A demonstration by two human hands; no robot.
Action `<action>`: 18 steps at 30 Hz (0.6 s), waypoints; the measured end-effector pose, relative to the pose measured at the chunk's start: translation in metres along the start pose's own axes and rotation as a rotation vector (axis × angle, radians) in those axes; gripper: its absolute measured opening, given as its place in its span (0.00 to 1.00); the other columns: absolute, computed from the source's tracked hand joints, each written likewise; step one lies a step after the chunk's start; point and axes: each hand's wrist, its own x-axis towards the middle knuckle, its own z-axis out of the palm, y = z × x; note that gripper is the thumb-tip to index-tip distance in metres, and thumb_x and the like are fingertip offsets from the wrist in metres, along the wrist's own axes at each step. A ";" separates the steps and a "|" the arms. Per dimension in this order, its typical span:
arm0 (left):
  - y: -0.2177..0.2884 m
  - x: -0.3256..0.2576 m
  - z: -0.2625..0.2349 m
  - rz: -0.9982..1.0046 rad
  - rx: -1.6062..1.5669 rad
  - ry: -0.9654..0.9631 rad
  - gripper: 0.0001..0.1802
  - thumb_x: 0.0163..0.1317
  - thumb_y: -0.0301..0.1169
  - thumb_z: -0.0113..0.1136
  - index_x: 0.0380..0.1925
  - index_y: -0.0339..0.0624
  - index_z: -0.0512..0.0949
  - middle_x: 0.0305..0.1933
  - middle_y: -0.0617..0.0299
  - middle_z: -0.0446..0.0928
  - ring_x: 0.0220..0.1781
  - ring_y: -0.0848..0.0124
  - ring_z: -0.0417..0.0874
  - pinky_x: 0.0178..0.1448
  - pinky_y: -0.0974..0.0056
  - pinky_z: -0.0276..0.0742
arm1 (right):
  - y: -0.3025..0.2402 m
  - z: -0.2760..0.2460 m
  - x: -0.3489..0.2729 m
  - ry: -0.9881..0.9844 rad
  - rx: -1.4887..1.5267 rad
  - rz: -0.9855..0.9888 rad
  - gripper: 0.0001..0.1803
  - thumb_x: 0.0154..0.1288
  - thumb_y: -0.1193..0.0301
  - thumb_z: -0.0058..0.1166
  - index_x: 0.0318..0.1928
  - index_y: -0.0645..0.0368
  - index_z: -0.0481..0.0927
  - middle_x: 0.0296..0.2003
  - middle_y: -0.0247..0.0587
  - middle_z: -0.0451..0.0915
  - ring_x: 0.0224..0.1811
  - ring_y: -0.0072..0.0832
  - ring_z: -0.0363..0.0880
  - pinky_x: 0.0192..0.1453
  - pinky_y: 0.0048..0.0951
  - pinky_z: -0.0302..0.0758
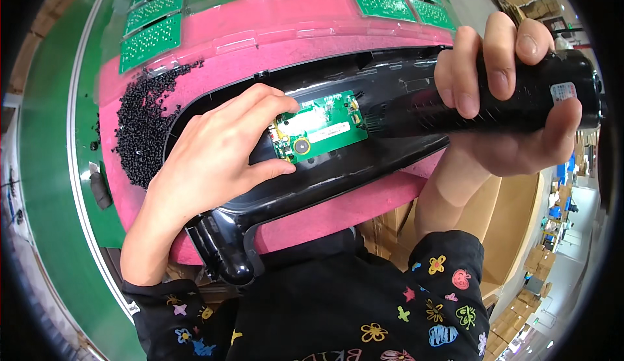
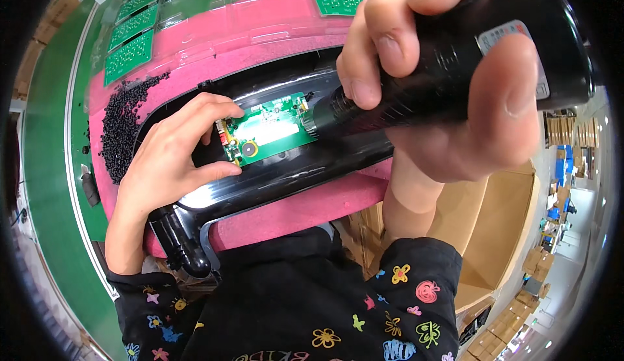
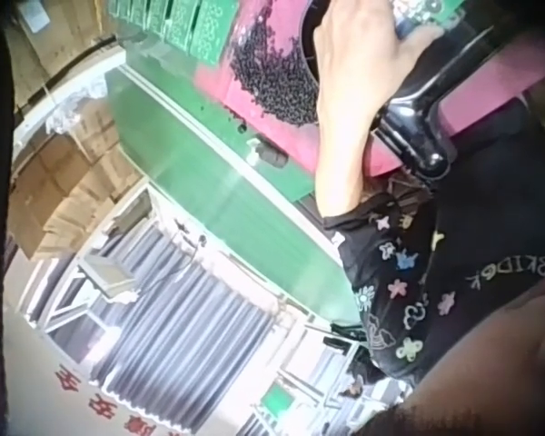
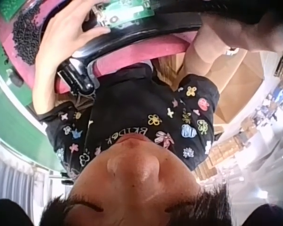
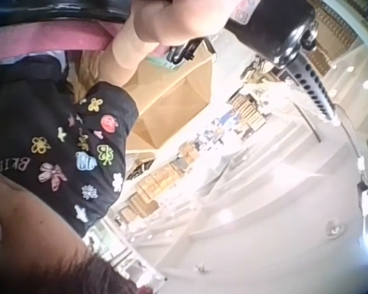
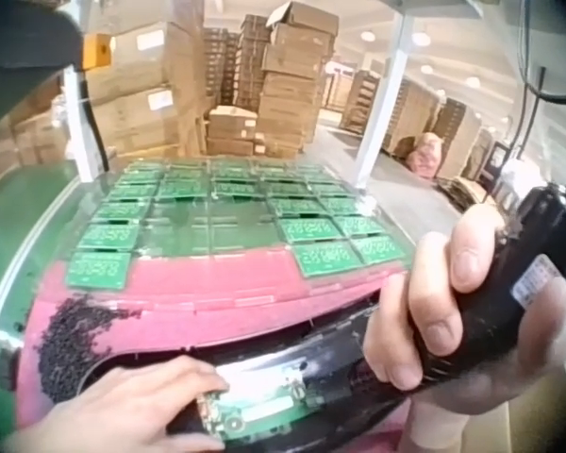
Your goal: Assembling a circuit board into a plastic housing using an electric screwdriver.
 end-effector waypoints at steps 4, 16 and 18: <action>-0.002 -0.001 0.001 0.023 0.016 0.012 0.34 0.40 0.27 0.76 0.51 0.43 0.73 0.52 0.60 0.75 0.34 0.62 0.75 0.40 0.60 0.75 | 0.003 0.001 0.001 0.012 0.004 -0.005 0.28 0.66 0.47 0.49 0.52 0.59 0.70 0.33 0.33 0.69 0.27 0.24 0.68 0.32 0.26 0.66; 0.002 0.001 0.001 0.062 -0.032 0.112 0.22 0.49 0.25 0.71 0.46 0.39 0.77 0.47 0.58 0.78 0.36 0.65 0.78 0.38 0.64 0.76 | 0.018 0.007 0.005 -0.064 -0.015 0.015 0.37 0.61 0.38 0.54 0.48 0.63 0.68 0.27 0.43 0.74 0.17 0.22 0.70 0.21 0.21 0.67; 0.004 0.001 -0.006 0.111 0.003 0.218 0.18 0.51 0.23 0.68 0.43 0.38 0.78 0.45 0.57 0.79 0.36 0.66 0.78 0.37 0.66 0.75 | 0.020 0.010 0.006 -0.043 -0.038 0.018 0.38 0.60 0.36 0.56 0.46 0.60 0.67 0.25 0.41 0.73 0.17 0.20 0.69 0.21 0.20 0.67</action>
